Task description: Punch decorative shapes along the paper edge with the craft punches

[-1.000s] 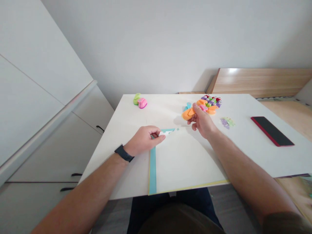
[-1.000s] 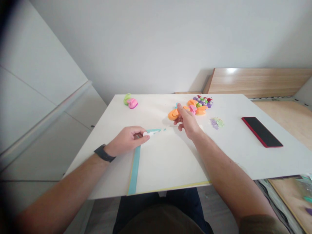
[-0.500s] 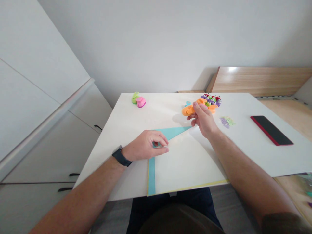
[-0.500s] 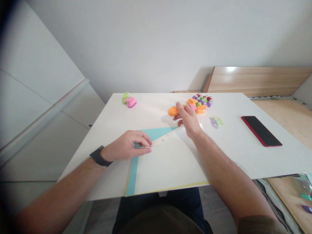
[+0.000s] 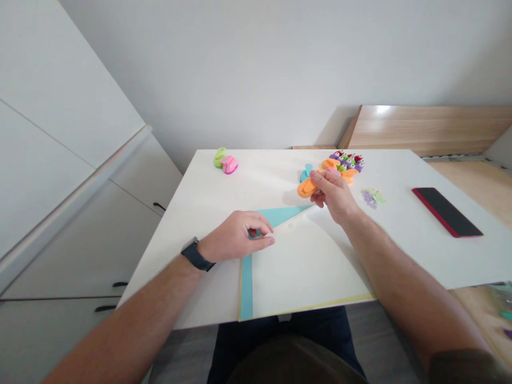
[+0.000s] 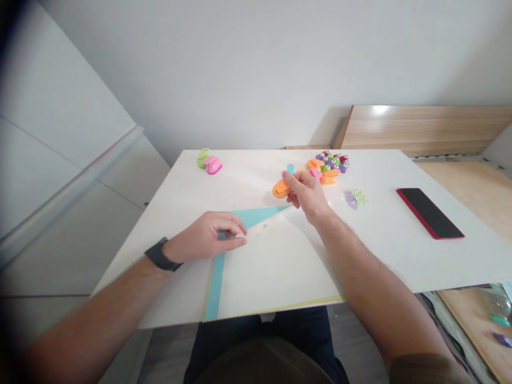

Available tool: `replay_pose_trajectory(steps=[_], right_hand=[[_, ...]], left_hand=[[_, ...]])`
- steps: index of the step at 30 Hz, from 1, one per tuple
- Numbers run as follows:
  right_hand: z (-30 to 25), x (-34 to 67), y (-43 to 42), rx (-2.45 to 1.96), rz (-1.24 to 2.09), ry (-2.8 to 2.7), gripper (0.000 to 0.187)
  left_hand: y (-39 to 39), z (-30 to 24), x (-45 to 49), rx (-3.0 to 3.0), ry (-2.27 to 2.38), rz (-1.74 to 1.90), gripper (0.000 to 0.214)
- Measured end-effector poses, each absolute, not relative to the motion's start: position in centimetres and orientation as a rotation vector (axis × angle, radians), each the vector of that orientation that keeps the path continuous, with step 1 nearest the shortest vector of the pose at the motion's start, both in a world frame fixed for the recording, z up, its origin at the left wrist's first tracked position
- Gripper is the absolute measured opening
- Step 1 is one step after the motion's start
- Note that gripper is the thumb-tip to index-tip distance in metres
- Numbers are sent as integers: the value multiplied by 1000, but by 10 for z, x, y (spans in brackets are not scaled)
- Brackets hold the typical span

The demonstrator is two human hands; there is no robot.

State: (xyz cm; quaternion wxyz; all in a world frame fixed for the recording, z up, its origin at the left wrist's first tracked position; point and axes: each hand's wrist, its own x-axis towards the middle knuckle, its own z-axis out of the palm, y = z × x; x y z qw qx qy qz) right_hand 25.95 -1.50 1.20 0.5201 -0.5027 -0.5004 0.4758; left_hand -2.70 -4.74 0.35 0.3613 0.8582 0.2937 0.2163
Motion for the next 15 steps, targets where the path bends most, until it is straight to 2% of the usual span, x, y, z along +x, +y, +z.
replay_pose_trajectory(steps=[11,15], right_hand=[[12,262,-10,-1198,1201,-1067,53],[17,261,-12,-1239,1193,-1057,59]], left_hand=[[-47,0,-28,2222,758,566,17],[-47,0,-27,2225,759,563,17]])
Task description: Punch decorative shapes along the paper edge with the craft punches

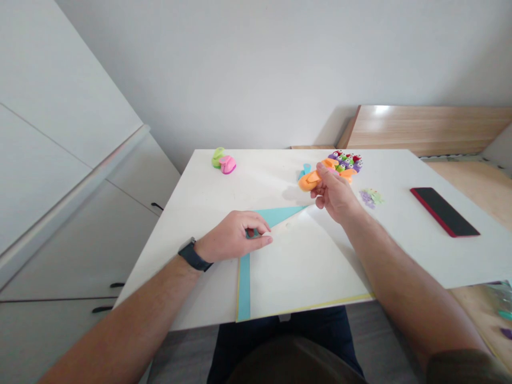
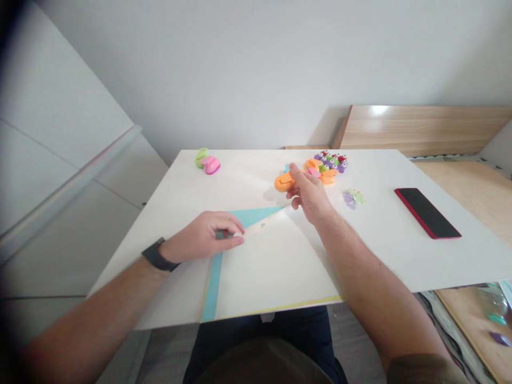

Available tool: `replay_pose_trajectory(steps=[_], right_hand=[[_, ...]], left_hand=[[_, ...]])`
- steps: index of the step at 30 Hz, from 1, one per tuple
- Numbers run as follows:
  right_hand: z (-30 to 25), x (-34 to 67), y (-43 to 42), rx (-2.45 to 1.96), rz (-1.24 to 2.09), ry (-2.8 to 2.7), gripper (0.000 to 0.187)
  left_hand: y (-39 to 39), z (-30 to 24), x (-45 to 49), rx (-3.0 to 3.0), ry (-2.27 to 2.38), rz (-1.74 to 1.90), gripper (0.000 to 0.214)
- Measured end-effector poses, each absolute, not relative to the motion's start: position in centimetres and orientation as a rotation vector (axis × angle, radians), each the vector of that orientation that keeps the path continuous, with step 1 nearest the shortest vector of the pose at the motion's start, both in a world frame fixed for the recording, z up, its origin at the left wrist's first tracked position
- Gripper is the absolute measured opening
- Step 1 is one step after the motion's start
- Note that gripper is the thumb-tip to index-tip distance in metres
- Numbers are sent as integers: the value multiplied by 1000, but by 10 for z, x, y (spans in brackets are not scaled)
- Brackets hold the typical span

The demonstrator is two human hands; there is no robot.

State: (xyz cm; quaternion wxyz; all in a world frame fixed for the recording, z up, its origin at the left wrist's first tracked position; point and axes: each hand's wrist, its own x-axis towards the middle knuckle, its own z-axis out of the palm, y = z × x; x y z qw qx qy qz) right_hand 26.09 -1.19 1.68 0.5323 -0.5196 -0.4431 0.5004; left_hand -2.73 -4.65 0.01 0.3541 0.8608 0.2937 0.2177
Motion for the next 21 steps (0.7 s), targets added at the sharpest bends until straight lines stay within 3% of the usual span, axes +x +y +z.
replay_pose_trajectory(steps=[7,16,21], right_hand=[[21,263,-14,-1238,1104,-1074,59],[7,258,-12,-1186,1218,-1197,54],[-1,256,-8,-1363,1033,-1367,49]], left_hand=[[-47,3,-26,2214,734,554,15],[-48,3,-26,2192,742,537,16],[-48,3,-27,2202,744,529,17]])
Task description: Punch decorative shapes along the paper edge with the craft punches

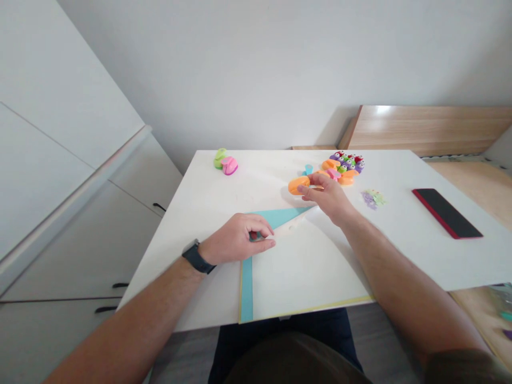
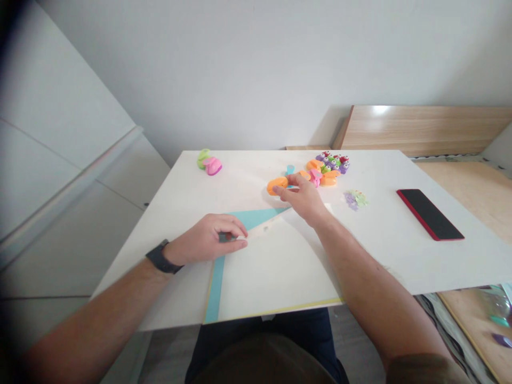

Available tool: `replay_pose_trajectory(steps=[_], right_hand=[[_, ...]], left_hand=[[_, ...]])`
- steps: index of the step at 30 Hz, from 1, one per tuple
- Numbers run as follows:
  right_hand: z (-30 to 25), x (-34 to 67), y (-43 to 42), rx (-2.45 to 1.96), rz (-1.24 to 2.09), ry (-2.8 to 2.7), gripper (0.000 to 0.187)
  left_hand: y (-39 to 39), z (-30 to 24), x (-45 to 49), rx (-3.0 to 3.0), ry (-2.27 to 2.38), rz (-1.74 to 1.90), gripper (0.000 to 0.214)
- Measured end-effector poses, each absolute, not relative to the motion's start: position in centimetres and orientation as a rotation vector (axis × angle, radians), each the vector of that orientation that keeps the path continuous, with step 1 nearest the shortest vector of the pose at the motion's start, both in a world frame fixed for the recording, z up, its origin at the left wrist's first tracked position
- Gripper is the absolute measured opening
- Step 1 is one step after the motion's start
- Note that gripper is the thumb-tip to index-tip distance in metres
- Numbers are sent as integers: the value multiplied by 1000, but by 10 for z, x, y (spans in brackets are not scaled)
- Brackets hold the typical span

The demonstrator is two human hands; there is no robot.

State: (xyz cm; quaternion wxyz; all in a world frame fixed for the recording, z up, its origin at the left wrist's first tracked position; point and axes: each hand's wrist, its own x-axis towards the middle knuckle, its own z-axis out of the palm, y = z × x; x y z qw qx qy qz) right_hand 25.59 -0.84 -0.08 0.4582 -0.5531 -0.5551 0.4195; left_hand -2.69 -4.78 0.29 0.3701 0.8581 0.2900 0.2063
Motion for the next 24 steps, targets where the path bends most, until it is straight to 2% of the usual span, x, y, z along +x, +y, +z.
replay_pose_trajectory(steps=[6,11,15,18,24], right_hand=[[-7,254,1,-1637,715,-1591,50],[-5,250,6,-1931,374,-1767,65],[-1,249,7,-2040,279,-1841,69],[4,255,4,-2028,303,-1834,61],[11,276,-3,-2026,458,-1959,26]], left_hand=[[-48,4,-26,2201,780,535,18],[-47,3,-26,2181,792,555,17],[-47,3,-25,2175,794,559,17],[-47,3,-25,2170,796,561,17],[-48,3,-25,2178,797,542,15]])
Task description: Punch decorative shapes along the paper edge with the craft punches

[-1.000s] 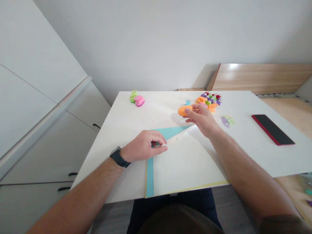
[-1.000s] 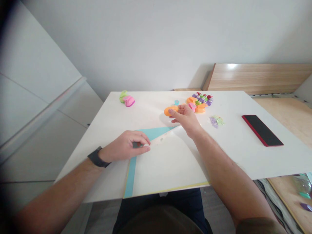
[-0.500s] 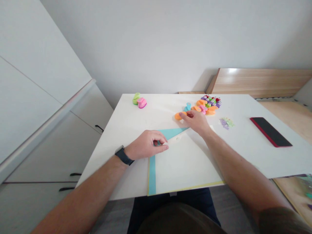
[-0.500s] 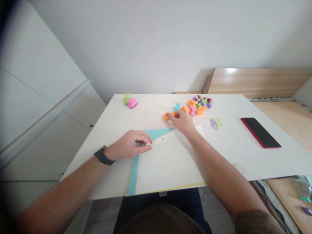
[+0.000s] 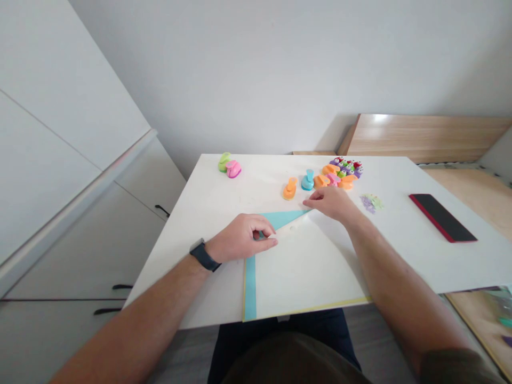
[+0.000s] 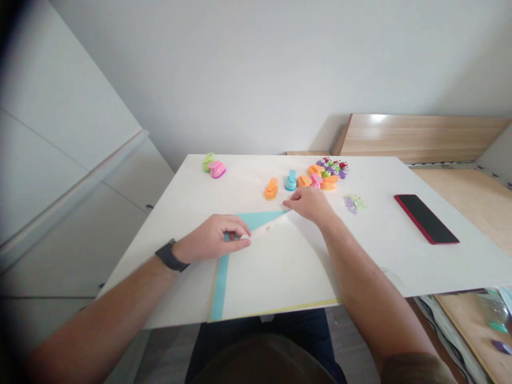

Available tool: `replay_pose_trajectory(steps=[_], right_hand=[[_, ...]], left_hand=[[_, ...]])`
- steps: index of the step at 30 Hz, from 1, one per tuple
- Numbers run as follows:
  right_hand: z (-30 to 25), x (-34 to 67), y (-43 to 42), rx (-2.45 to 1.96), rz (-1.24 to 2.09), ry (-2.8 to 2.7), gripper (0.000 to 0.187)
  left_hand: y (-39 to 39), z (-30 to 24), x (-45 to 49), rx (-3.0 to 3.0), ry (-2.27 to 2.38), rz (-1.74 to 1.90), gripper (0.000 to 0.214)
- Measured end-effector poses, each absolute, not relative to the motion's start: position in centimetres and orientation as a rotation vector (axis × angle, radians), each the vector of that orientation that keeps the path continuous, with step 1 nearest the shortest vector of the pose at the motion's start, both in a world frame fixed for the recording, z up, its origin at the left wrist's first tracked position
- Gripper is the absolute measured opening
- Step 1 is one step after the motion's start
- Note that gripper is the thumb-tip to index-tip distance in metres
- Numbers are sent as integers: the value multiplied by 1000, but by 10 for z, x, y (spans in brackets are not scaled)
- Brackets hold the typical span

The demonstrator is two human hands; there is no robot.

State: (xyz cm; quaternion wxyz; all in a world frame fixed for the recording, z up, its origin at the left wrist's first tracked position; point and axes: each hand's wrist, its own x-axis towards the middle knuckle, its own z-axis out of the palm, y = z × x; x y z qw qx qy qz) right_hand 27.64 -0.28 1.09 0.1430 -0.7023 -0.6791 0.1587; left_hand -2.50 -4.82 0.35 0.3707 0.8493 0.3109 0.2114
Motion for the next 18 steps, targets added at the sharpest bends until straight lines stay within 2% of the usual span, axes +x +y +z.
replay_pose_trajectory(steps=[5,11,18], right_hand=[[10,278,-7,-1960,586,-2046,21],[8,273,-9,-1927,482,-2198,13],[7,274,-10,-1904,352,-2256,15]], left_hand=[[-49,5,-25,2187,805,532,15],[-48,4,-26,2195,794,534,16],[-48,3,-25,2198,797,538,16]])
